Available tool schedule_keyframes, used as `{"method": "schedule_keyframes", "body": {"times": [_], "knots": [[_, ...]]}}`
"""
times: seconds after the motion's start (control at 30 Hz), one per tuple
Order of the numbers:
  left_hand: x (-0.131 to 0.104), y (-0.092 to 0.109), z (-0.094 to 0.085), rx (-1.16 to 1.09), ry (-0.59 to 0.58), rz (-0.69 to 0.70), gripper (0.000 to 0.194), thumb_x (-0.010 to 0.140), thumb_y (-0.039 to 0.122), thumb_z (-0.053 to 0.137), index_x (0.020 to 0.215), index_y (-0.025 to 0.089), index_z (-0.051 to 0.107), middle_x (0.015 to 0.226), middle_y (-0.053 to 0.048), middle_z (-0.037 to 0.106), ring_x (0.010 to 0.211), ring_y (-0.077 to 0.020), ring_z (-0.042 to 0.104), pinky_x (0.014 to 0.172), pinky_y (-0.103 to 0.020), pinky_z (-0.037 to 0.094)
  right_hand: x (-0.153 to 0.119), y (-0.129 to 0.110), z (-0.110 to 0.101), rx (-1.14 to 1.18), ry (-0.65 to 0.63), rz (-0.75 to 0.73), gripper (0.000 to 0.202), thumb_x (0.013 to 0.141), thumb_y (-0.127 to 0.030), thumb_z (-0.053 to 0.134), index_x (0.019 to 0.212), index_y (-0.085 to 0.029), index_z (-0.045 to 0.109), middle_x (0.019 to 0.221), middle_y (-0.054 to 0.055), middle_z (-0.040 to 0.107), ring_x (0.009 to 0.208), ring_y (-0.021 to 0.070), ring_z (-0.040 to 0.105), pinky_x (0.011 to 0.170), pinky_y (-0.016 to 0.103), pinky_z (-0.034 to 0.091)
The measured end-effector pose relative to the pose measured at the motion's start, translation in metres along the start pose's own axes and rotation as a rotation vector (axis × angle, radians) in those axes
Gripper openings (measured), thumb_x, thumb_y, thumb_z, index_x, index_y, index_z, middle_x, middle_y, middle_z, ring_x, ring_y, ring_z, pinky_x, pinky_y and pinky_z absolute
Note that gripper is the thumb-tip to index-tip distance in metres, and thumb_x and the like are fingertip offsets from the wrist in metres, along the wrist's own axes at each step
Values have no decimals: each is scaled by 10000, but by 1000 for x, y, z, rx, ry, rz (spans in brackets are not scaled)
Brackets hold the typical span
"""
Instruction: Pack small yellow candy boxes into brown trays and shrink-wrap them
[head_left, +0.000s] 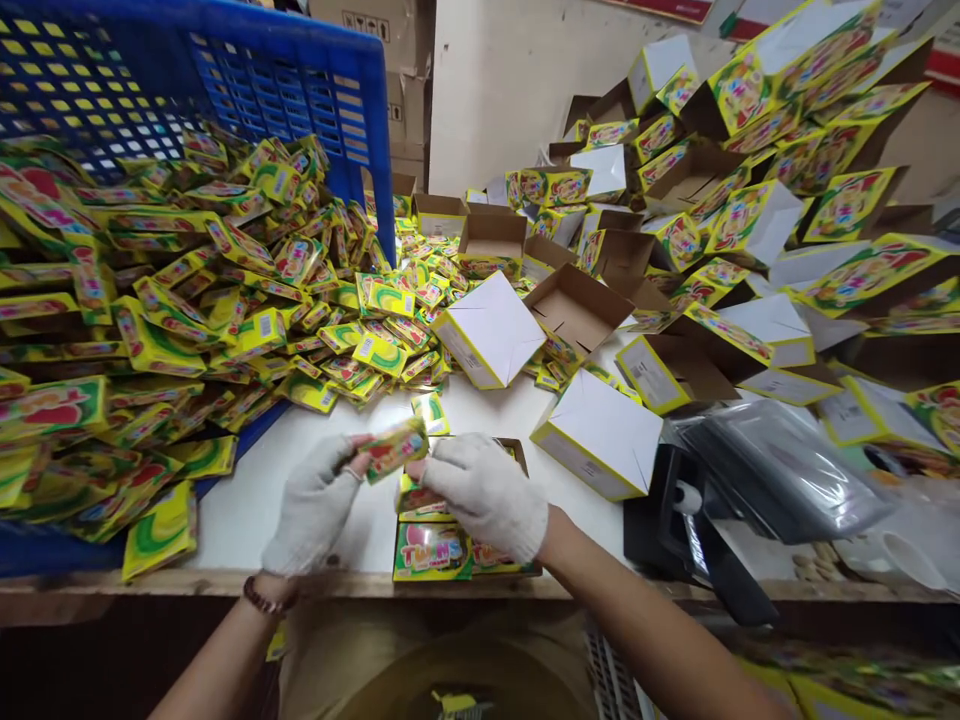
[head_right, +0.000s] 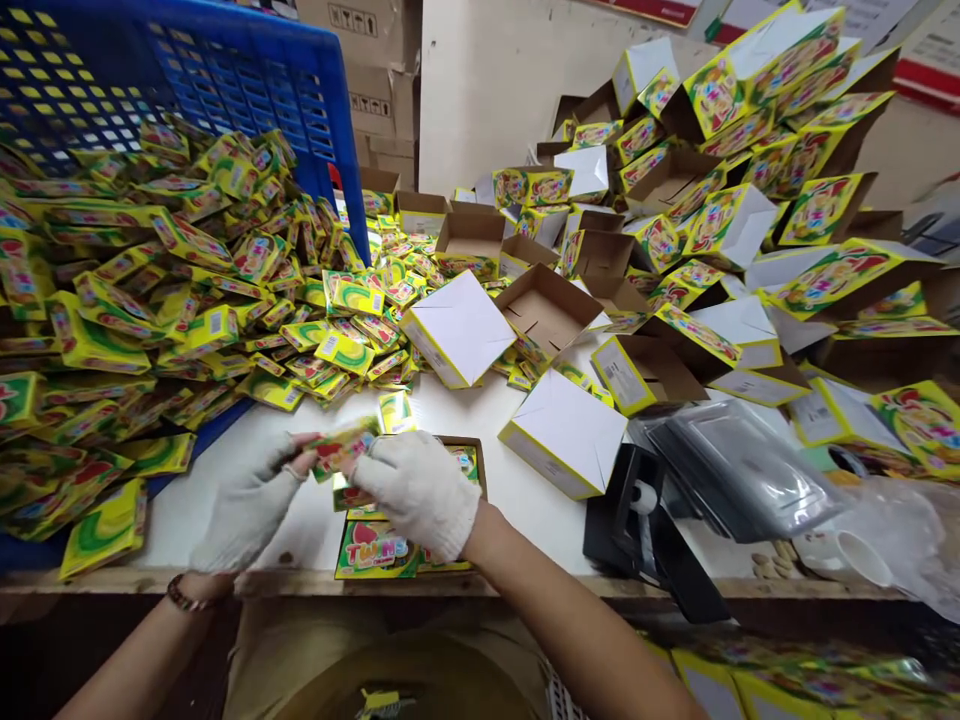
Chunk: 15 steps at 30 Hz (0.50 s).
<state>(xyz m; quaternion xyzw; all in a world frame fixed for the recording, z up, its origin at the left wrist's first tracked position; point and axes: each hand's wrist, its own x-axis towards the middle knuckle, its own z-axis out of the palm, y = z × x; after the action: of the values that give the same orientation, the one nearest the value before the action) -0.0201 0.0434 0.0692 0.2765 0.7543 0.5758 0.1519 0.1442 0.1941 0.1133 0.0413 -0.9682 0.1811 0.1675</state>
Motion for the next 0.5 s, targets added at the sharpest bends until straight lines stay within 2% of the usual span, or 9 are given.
{"method": "schedule_keyframes", "body": {"times": [0.07,0.13,0.2,0.3,0.4,0.5], "knots": [[-14,-1,4,64,-176,190,258,803,416,638,933,224,751,940,-44,730,879,-185,665,800,-309,561,2,-5,7,-171,-1,-57,223,996,-278,482,1073,-179,666,932,89,640,870,199,551,764,340,430],[-20,-7,7,76,-248,289,223,848,365,598,941,234,753,941,-38,732,891,-175,676,835,-308,565,-1,-5,17,-225,42,-48,172,975,-285,527,1018,-186,661,1016,104,639,987,225,553,830,375,436],[-23,-13,9,72,-225,311,216,868,344,591,974,238,747,977,-38,731,929,-174,680,858,-304,565,-9,-1,25,-178,118,-9,199,926,-317,603,1071,-186,645,1128,128,624,1134,261,521,920,417,431],[-35,-19,16,17,-128,264,253,906,381,572,1047,228,715,1094,-55,710,1056,-197,657,946,-334,543,-21,4,33,-21,190,114,459,876,-357,654,1271,-145,553,1245,168,576,1190,272,499,967,423,444],[-58,-18,35,-102,-87,192,395,962,434,482,1282,226,583,1271,-91,640,1159,-221,620,990,-379,526,-26,-4,41,16,114,196,481,888,-271,590,1342,-135,505,1193,159,592,1074,259,531,913,417,466],[-78,-16,54,-114,-102,212,520,974,468,452,1441,242,425,1406,-118,548,1264,-238,558,1068,-424,473,-24,-21,44,-132,11,225,379,891,-268,565,1246,-136,580,1133,152,621,1059,301,507,945,496,410]]}}
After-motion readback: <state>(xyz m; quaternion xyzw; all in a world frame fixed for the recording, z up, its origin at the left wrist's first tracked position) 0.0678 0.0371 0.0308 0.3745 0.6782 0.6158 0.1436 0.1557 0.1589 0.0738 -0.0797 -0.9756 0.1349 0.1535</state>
